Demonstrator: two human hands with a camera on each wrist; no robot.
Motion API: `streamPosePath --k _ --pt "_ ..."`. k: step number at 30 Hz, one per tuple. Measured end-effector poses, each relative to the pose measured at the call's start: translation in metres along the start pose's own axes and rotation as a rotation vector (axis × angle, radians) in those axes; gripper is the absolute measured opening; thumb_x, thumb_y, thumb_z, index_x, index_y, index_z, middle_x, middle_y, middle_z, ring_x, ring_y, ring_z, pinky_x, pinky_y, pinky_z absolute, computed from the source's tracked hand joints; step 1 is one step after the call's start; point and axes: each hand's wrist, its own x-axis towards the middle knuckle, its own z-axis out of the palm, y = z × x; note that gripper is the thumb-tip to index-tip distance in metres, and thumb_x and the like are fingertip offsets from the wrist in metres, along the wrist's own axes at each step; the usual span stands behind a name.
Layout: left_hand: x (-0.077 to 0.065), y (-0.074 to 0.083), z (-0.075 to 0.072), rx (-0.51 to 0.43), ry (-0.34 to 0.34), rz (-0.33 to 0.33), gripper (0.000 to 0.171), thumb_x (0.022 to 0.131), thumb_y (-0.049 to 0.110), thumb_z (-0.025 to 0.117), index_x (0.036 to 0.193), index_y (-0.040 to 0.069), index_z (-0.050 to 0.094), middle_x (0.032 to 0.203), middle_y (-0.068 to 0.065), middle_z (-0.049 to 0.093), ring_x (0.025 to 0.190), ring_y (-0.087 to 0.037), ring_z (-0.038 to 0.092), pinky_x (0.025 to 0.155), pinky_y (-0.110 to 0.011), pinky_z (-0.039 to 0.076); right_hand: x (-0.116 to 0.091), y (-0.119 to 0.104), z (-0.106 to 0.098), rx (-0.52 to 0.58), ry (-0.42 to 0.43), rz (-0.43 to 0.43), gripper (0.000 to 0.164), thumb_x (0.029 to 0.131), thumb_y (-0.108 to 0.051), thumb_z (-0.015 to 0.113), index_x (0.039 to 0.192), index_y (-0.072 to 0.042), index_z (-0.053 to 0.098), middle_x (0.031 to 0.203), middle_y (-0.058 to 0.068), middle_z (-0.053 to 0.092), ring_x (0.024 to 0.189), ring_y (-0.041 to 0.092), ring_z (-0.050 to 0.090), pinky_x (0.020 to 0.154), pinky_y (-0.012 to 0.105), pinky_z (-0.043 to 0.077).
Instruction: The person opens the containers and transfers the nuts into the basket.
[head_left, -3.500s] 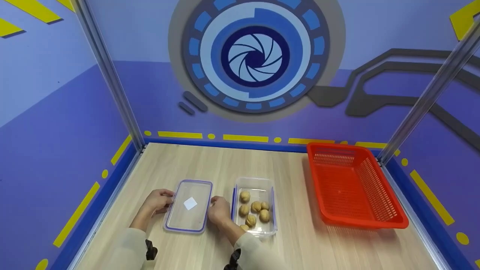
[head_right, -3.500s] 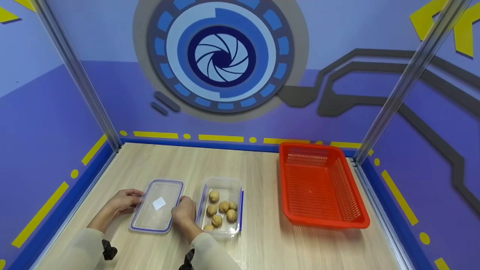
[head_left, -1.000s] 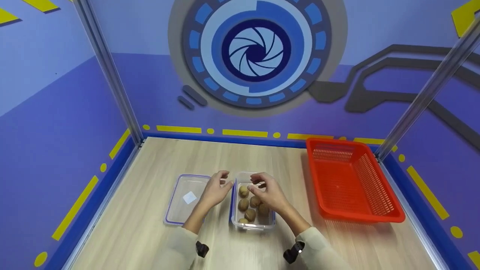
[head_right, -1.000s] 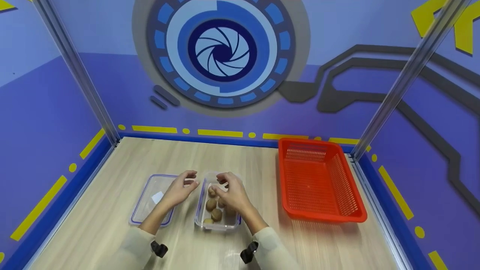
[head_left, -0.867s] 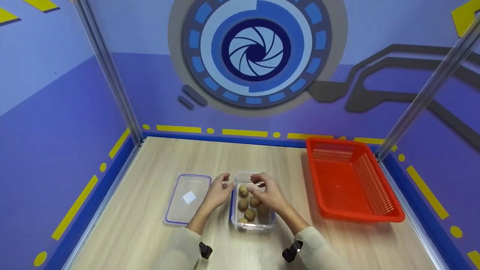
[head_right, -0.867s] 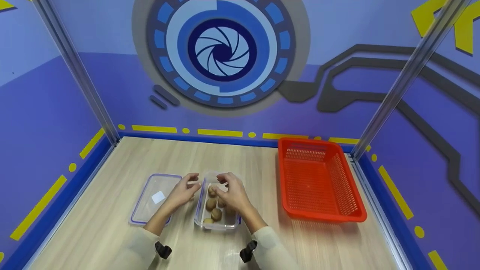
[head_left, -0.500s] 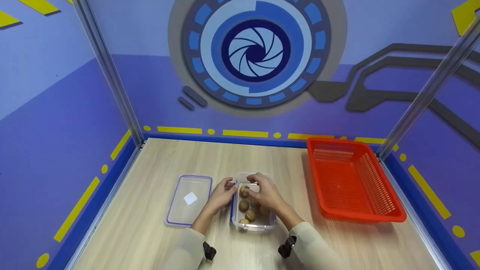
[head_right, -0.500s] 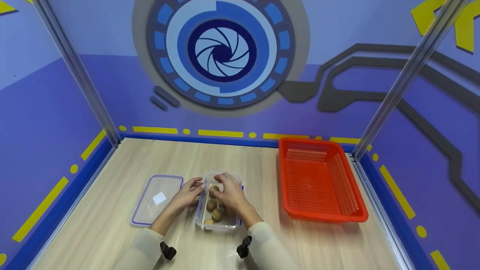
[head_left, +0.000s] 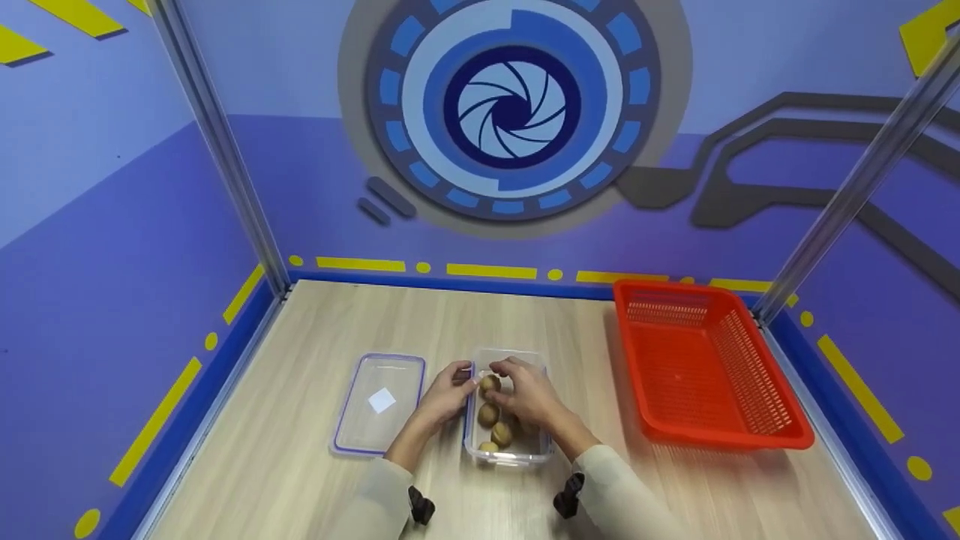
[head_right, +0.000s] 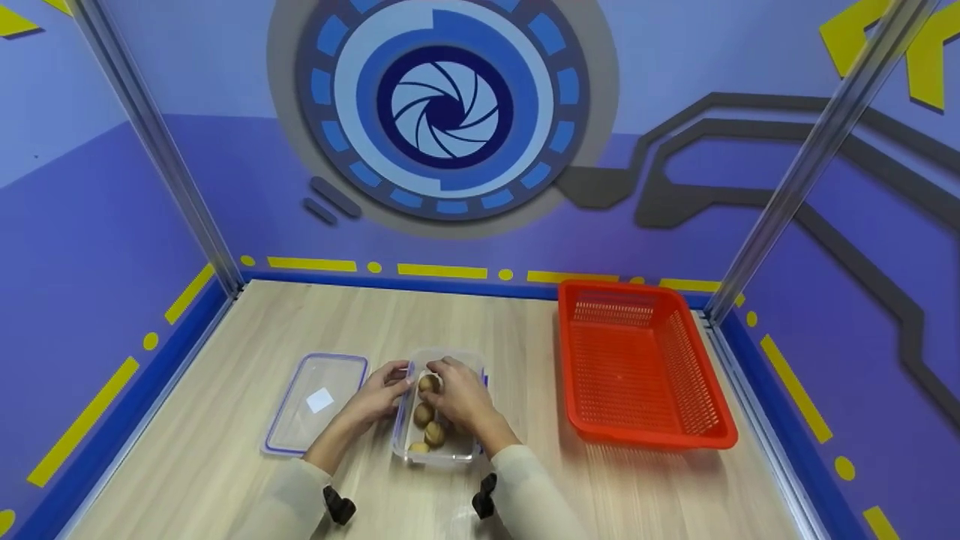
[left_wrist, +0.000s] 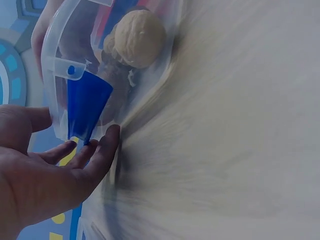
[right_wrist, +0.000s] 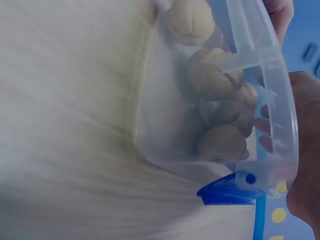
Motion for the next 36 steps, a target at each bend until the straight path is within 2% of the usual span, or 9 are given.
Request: streamPosePath --k 5,10,17,22,26,31,36 --pt "-0.001 -0.003 0.000 0.011 0.006 0.012 0.047 0.106 0.011 0.062 0.148 -0.007 0.047 0.141 -0.032 0.057 0.131 -0.044 0.056 0.109 -0.055 0.048 0.002 -0.002 0.004 -0.040 -0.025 0.037 0.051 0.093 -0.024 0.084 0.137 -0.005 0.068 0.132 0.011 0.069 0.120 0.030 0.068 0.101 0.048 0.057" --pt "-0.002 -0.006 -0.002 0.009 -0.005 0.025 0.047 0.107 0.012 0.062 0.147 -0.007 0.047 0.142 -0.033 0.055 0.131 -0.045 0.055 0.108 -0.056 0.049 0.003 -0.003 0.009 -0.079 -0.023 0.038 0.048 0.091 -0.025 0.086 0.133 -0.007 0.071 0.126 0.009 0.071 0.114 0.027 0.070 0.098 0.047 0.058" --pt "-0.010 -0.013 -0.004 0.018 -0.004 -0.010 0.049 0.107 0.016 0.063 0.149 -0.004 0.047 0.142 -0.030 0.055 0.131 -0.043 0.055 0.101 -0.053 0.054 -0.001 -0.005 0.017 -0.120 -0.042 0.024 0.045 0.094 -0.029 0.082 0.133 -0.009 0.071 0.120 0.007 0.071 0.104 0.024 0.070 0.091 0.047 0.059" --pt "-0.010 -0.012 -0.001 -0.011 -0.007 0.021 0.049 0.107 0.012 0.062 0.148 -0.008 0.045 0.140 -0.034 0.055 0.128 -0.044 0.057 0.100 -0.054 0.054 -0.002 -0.006 0.017 -0.134 -0.028 0.043 0.036 0.096 -0.026 0.081 0.127 -0.009 0.074 0.115 0.005 0.070 0.098 0.021 0.068 0.086 0.045 0.059" --pt "-0.007 -0.012 0.001 -0.034 -0.002 0.004 0.049 0.107 0.011 0.060 0.149 -0.009 0.044 0.141 -0.036 0.053 0.127 -0.044 0.056 0.100 -0.058 0.054 0.000 -0.005 0.017 -0.147 -0.015 0.058 0.031 0.095 -0.026 0.082 0.121 -0.010 0.075 0.109 0.003 0.069 0.091 0.018 0.065 0.082 0.042 0.058" --pt "-0.005 -0.006 0.001 -0.026 -0.007 -0.018 0.050 0.107 0.014 0.062 0.151 -0.004 0.045 0.145 -0.033 0.052 0.131 -0.044 0.055 0.099 -0.057 0.055 0.003 -0.005 0.014 -0.161 -0.009 0.082 0.027 0.095 -0.029 0.082 0.114 -0.012 0.073 0.102 0.001 0.069 0.084 0.015 0.061 0.076 0.039 0.056" --pt "-0.002 -0.001 0.001 -0.031 -0.012 -0.016 0.051 0.106 0.015 0.063 0.151 -0.003 0.046 0.146 -0.031 0.053 0.132 -0.043 0.055 0.102 -0.055 0.054 0.006 -0.003 0.011 -0.164 -0.009 0.076 0.034 0.096 -0.032 0.081 0.123 -0.012 0.071 0.106 0.003 0.074 0.090 0.018 0.068 0.081 0.042 0.059"
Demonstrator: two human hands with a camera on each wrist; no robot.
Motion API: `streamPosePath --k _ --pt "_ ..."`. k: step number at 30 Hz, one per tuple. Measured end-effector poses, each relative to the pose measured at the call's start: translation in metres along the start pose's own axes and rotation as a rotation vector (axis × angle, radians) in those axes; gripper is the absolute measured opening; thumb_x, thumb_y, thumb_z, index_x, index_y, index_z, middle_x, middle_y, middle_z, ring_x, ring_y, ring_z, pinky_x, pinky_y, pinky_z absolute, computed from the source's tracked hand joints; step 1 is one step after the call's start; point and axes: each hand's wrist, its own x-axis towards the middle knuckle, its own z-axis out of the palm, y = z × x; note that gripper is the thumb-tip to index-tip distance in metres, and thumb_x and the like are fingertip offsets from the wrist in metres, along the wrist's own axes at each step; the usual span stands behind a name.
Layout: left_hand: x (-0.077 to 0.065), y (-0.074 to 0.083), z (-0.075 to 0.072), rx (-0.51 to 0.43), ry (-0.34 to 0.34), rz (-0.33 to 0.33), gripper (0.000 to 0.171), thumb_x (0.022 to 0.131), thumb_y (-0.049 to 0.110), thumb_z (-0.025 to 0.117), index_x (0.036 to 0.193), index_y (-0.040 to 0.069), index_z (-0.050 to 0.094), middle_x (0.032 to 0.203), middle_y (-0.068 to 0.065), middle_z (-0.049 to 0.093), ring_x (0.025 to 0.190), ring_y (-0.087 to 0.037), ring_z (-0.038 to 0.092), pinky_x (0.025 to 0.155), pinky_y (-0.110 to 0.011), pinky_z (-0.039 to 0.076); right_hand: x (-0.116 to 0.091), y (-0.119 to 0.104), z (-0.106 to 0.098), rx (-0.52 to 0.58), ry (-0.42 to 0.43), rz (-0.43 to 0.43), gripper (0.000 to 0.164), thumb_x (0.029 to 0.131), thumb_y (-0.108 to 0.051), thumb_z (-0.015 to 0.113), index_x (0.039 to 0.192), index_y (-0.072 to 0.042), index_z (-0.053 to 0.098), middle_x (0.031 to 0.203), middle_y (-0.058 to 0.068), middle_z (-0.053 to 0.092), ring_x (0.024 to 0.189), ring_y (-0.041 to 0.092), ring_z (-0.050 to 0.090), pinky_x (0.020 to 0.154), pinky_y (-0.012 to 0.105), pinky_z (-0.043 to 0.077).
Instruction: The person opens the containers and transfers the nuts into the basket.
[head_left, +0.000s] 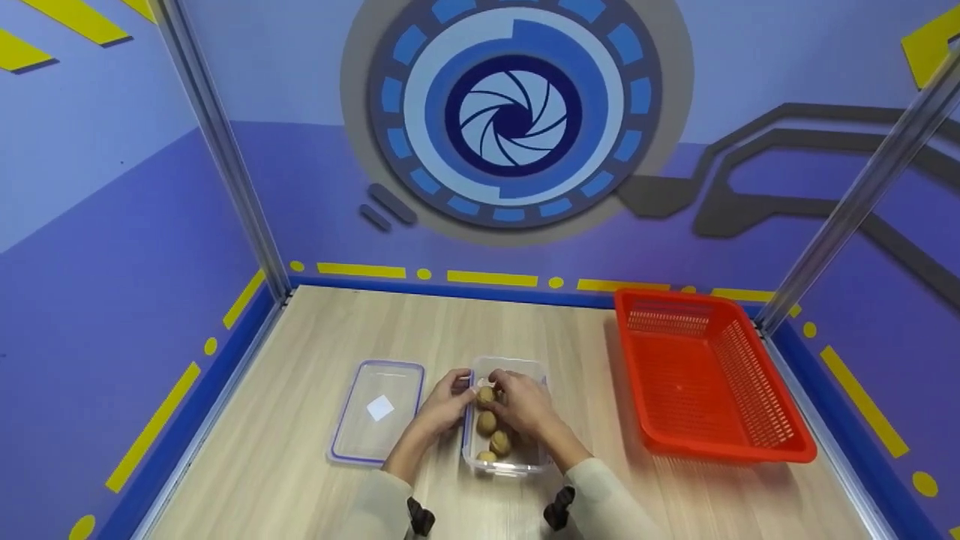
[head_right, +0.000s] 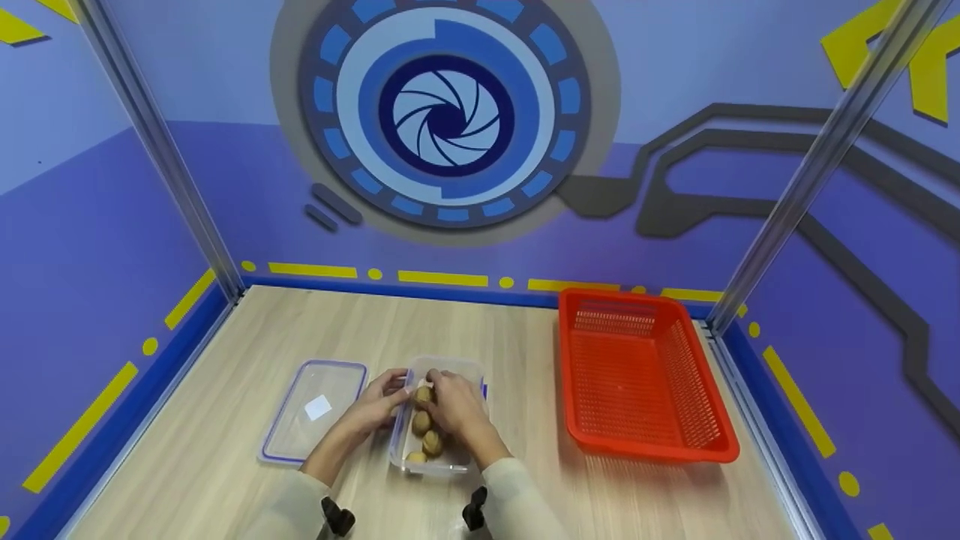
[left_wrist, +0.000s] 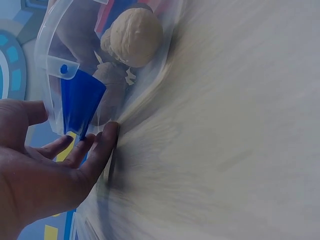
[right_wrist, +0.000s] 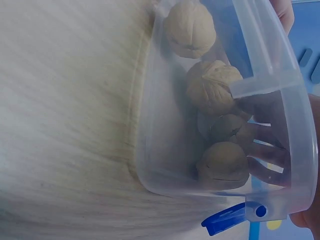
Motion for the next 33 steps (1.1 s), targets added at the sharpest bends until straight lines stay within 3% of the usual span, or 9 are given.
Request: streamPosePath --k 3,10,21,33 --pt "0.0004 -0.0005 0.0011 0.006 -0.010 0.003 0.051 0.107 0.014 0.062 0.151 -0.003 0.046 0.145 -0.030 0.054 0.132 -0.043 0.055 0.102 -0.055 0.054 -0.0021 0.0016 0.0004 0.001 0.001 -0.008 0.038 0.097 -0.029 0.081 0.129 -0.012 0.071 0.111 0.004 0.074 0.094 0.019 0.070 0.084 0.043 0.060" --pt "-0.0005 -0.0004 0.0003 0.030 -0.020 0.029 0.051 0.107 0.016 0.062 0.151 -0.005 0.044 0.143 -0.031 0.054 0.134 -0.045 0.053 0.107 -0.054 0.049 -0.0026 0.0013 -0.0005 -0.041 0.025 -0.025 0.029 0.094 -0.033 0.083 0.116 -0.014 0.077 0.099 0.000 0.072 0.082 0.015 0.064 0.074 0.038 0.056" --pt "0.0012 -0.0017 0.0022 0.034 0.009 0.053 0.049 0.106 0.013 0.063 0.148 -0.008 0.047 0.141 -0.034 0.056 0.132 -0.046 0.055 0.110 -0.058 0.046 -0.0041 0.0020 -0.0004 0.012 0.024 0.006 0.027 0.094 -0.028 0.083 0.114 -0.013 0.074 0.101 0.001 0.069 0.084 0.015 0.063 0.076 0.038 0.057" --pt "-0.0011 0.0018 0.0017 -0.017 0.000 0.011 0.052 0.107 0.012 0.062 0.151 -0.008 0.045 0.144 -0.035 0.054 0.134 -0.045 0.053 0.109 -0.057 0.048 -0.0056 0.0009 -0.0019 0.032 0.021 0.016 0.026 0.094 -0.027 0.082 0.115 -0.013 0.074 0.101 0.001 0.067 0.084 0.015 0.060 0.075 0.036 0.055"
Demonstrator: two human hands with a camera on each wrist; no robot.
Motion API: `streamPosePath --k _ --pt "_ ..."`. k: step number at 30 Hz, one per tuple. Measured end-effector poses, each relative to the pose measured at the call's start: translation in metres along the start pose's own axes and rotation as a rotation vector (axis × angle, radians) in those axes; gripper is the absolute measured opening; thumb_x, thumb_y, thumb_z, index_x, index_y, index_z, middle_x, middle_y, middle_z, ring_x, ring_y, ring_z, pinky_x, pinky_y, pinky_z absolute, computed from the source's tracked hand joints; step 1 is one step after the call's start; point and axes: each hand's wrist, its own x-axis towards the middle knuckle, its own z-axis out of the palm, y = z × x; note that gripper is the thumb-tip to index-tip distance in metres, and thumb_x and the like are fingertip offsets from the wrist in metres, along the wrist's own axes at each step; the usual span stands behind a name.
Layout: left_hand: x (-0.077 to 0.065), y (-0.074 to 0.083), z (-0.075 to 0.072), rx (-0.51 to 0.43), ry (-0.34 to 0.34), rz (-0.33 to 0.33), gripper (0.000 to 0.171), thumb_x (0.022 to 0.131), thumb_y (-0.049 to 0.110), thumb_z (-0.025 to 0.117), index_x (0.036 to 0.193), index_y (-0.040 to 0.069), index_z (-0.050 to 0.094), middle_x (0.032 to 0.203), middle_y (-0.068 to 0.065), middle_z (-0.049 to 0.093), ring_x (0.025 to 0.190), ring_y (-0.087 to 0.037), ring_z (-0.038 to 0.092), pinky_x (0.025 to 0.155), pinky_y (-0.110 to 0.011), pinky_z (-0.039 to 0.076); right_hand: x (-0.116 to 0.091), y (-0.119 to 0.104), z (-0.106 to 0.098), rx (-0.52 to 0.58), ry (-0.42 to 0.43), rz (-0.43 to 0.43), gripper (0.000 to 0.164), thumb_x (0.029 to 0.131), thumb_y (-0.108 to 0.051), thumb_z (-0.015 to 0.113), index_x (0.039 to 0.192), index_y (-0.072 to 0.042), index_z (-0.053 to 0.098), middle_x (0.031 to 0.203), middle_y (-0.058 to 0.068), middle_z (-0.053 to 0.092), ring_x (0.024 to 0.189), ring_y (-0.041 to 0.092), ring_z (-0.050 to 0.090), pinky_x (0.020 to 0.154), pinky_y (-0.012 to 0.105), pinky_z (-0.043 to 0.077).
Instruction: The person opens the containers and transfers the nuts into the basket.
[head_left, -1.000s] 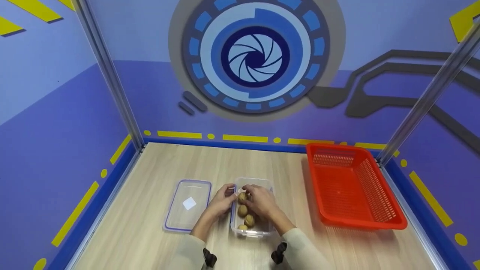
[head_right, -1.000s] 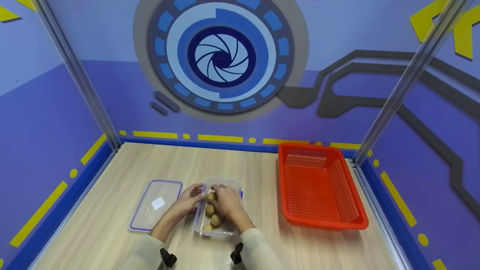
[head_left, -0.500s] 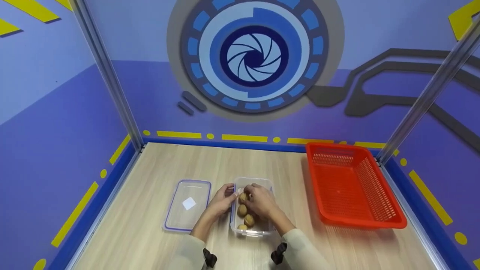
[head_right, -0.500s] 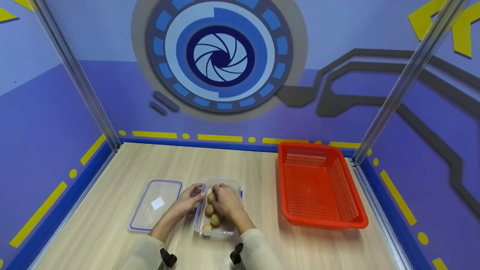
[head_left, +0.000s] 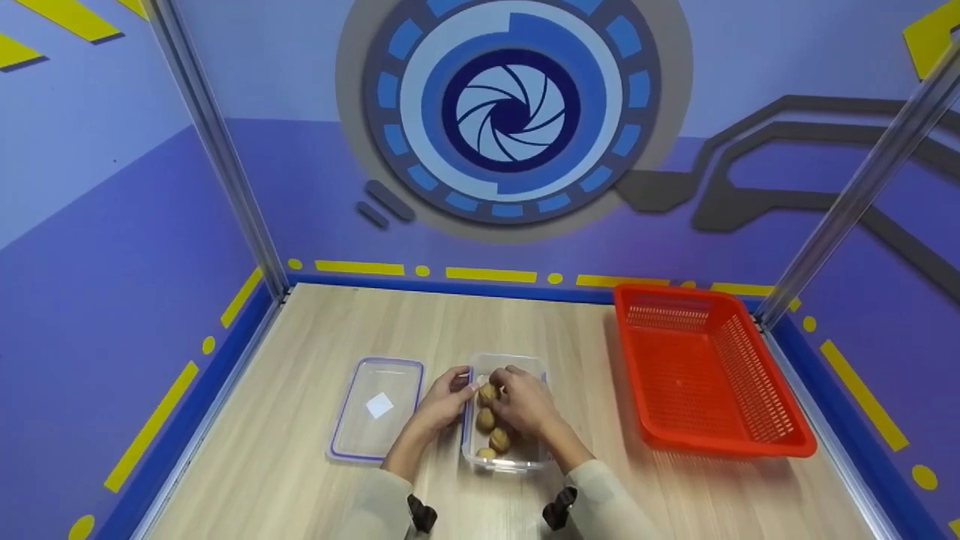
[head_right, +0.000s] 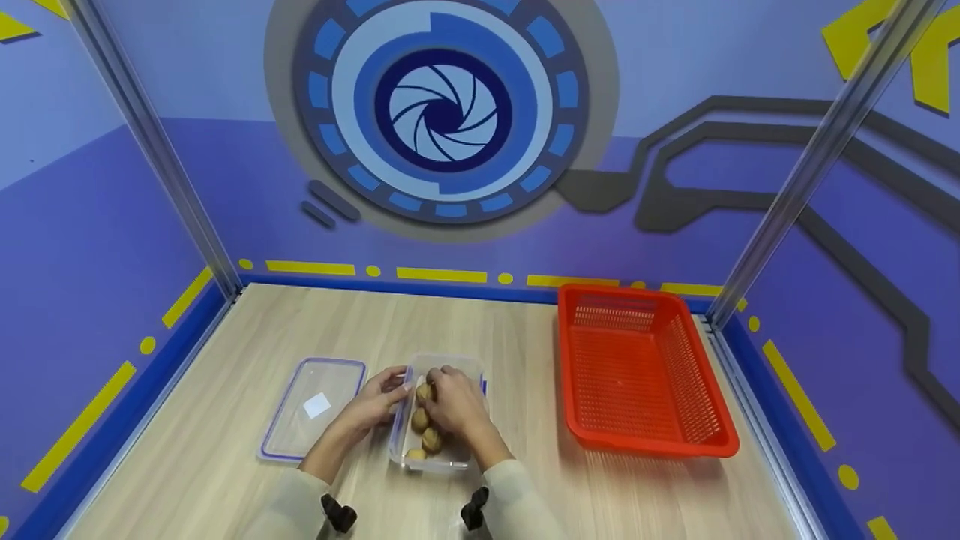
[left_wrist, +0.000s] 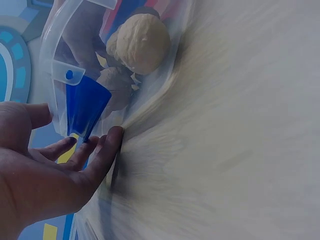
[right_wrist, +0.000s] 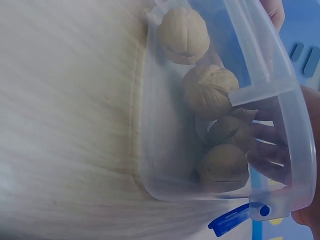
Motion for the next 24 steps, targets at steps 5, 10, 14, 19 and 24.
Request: streamPosePath --k 5,10,14,19,24 --pt "0.0006 0.0018 -0.0015 -0.015 -0.027 -0.026 0.054 0.107 0.013 0.061 0.153 -0.006 0.043 0.146 -0.033 0.053 0.130 -0.040 0.055 0.104 -0.055 0.052 -0.0007 0.0007 -0.0011 0.016 0.000 -0.012 0.027 0.094 -0.025 0.082 0.115 -0.012 0.073 0.102 0.001 0.068 0.084 0.014 0.061 0.074 0.034 0.056" --pt "0.0005 -0.0010 -0.0043 -0.081 -0.047 -0.119 0.058 0.108 0.015 0.060 0.159 0.000 0.039 0.155 -0.031 0.046 0.132 -0.039 0.055 0.099 -0.050 0.055 -0.0032 0.0001 0.0009 0.019 -0.017 -0.028 0.026 0.095 -0.025 0.081 0.115 -0.012 0.073 0.103 0.002 0.068 0.084 0.014 0.061 0.075 0.035 0.056" --pt "0.0000 -0.0030 -0.0062 -0.128 -0.066 -0.180 0.062 0.109 0.017 0.059 0.164 0.004 0.034 0.161 -0.030 0.039 0.137 -0.042 0.051 0.100 -0.052 0.054 -0.0042 -0.0007 0.0019 0.040 -0.020 -0.024 0.026 0.096 -0.026 0.080 0.116 -0.013 0.073 0.104 0.002 0.068 0.086 0.015 0.062 0.077 0.035 0.057" --pt "0.0015 -0.0029 -0.0071 -0.143 -0.083 -0.182 0.061 0.110 0.017 0.056 0.165 0.004 0.031 0.161 -0.031 0.038 0.138 -0.043 0.051 0.101 -0.053 0.055 -0.0033 -0.0005 0.0008 0.042 -0.019 -0.026 0.026 0.096 -0.028 0.080 0.117 -0.014 0.072 0.105 0.001 0.068 0.090 0.016 0.064 0.080 0.037 0.059" --pt "0.0050 -0.0018 -0.0079 -0.149 -0.076 -0.207 0.062 0.108 0.019 0.058 0.164 0.006 0.035 0.160 -0.030 0.039 0.136 -0.044 0.054 0.098 -0.052 0.057 -0.0029 0.0013 -0.0020 0.059 -0.020 -0.039 0.028 0.096 -0.028 0.080 0.119 -0.014 0.071 0.108 0.003 0.069 0.094 0.021 0.067 0.082 0.038 0.059"
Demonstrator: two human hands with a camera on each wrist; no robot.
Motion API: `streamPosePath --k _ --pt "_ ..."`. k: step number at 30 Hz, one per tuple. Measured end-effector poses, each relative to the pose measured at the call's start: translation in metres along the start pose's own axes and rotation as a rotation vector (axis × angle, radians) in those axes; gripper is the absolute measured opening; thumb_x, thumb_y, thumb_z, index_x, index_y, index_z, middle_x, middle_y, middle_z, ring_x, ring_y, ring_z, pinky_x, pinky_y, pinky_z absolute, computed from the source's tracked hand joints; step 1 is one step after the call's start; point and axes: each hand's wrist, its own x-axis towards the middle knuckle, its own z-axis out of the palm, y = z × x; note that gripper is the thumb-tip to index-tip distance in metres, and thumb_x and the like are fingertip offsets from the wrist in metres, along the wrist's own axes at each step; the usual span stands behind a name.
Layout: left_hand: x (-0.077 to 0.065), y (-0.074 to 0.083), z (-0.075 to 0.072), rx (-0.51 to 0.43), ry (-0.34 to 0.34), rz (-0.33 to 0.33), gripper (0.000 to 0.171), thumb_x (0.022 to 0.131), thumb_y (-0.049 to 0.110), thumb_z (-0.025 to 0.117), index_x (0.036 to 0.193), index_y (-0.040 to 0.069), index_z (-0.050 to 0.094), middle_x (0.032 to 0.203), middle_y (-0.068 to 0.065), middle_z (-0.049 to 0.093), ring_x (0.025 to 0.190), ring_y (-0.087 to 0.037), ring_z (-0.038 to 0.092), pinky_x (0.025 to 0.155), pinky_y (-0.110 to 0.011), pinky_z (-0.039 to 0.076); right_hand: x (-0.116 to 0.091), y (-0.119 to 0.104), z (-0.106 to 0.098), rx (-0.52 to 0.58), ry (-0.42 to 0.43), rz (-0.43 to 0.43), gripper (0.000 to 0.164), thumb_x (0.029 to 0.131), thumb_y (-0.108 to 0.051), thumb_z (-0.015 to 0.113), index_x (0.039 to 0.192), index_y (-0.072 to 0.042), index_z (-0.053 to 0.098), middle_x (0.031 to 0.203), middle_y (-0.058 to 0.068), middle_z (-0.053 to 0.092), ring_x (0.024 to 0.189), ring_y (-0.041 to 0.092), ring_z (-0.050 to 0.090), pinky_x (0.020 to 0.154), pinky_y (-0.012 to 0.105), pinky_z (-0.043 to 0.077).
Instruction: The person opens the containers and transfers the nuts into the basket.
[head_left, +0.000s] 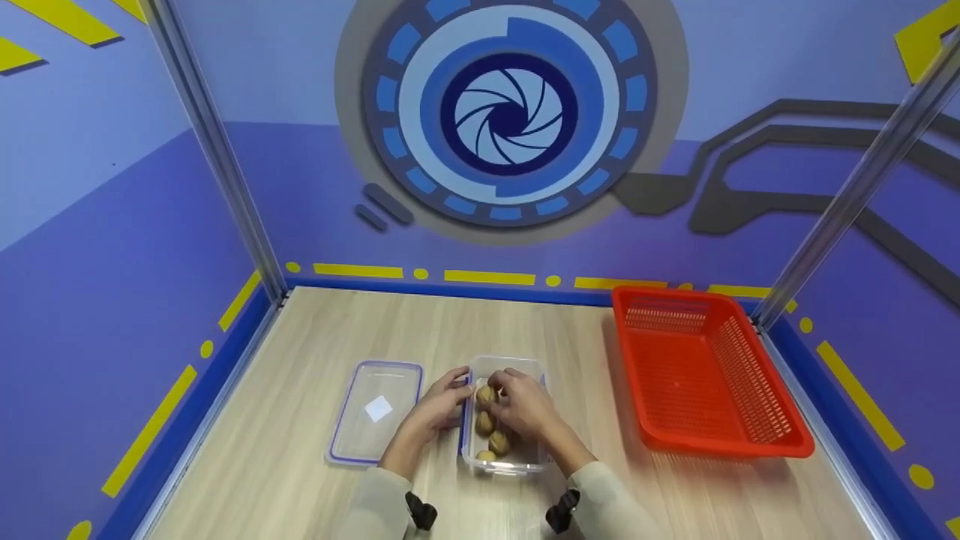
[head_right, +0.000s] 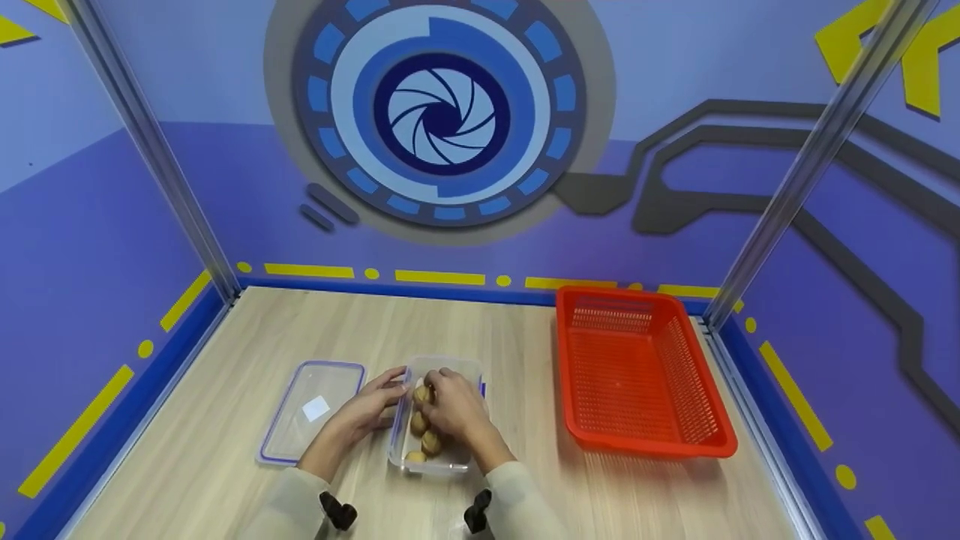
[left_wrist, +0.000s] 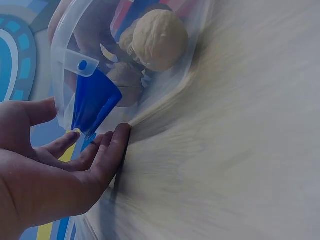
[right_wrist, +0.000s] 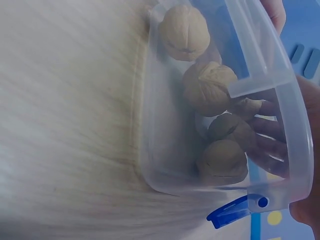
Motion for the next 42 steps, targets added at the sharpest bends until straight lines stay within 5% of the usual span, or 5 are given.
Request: streamPosePath --k 11,20,27,42 --pt "0.002 -0.003 0.001 -0.052 -0.023 -0.005 0.065 0.107 0.020 0.063 0.163 0.006 0.035 0.158 -0.028 0.041 0.131 -0.038 0.059 0.098 -0.049 0.058 0.000 0.005 -0.003 0.080 0.051 -0.010 0.027 0.092 -0.019 0.080 0.117 -0.011 0.071 0.106 0.002 0.068 0.096 0.019 0.066 0.082 0.036 0.058" --pt "0.002 0.003 0.004 -0.036 -0.013 -0.030 0.066 0.106 0.023 0.065 0.163 0.007 0.036 0.161 -0.028 0.039 0.138 -0.044 0.053 0.103 -0.053 0.055 0.007 0.013 -0.019 0.315 0.018 -0.036 0.024 0.096 -0.012 0.077 0.117 -0.003 0.069 0.108 0.006 0.071 0.099 0.025 0.069 0.088 0.046 0.061" --pt "0.002 0.001 0.002 -0.027 -0.012 -0.037 0.067 0.106 0.024 0.065 0.163 0.004 0.035 0.161 -0.029 0.039 0.140 -0.043 0.052 0.102 -0.048 0.056 0.006 0.011 -0.039 0.430 -0.013 -0.013 0.022 0.097 -0.008 0.076 0.118 -0.005 0.069 0.110 0.006 0.072 0.102 0.023 0.069 0.093 0.046 0.060" --pt "0.000 -0.001 -0.001 -0.078 -0.041 -0.001 0.060 0.108 0.017 0.059 0.161 -0.001 0.035 0.157 -0.028 0.042 0.135 -0.046 0.055 0.103 -0.052 0.055 -0.014 0.012 -0.103 0.468 0.042 -0.086 0.026 0.094 -0.007 0.080 0.117 -0.001 0.070 0.107 0.011 0.073 0.098 0.028 0.070 0.088 0.047 0.061"
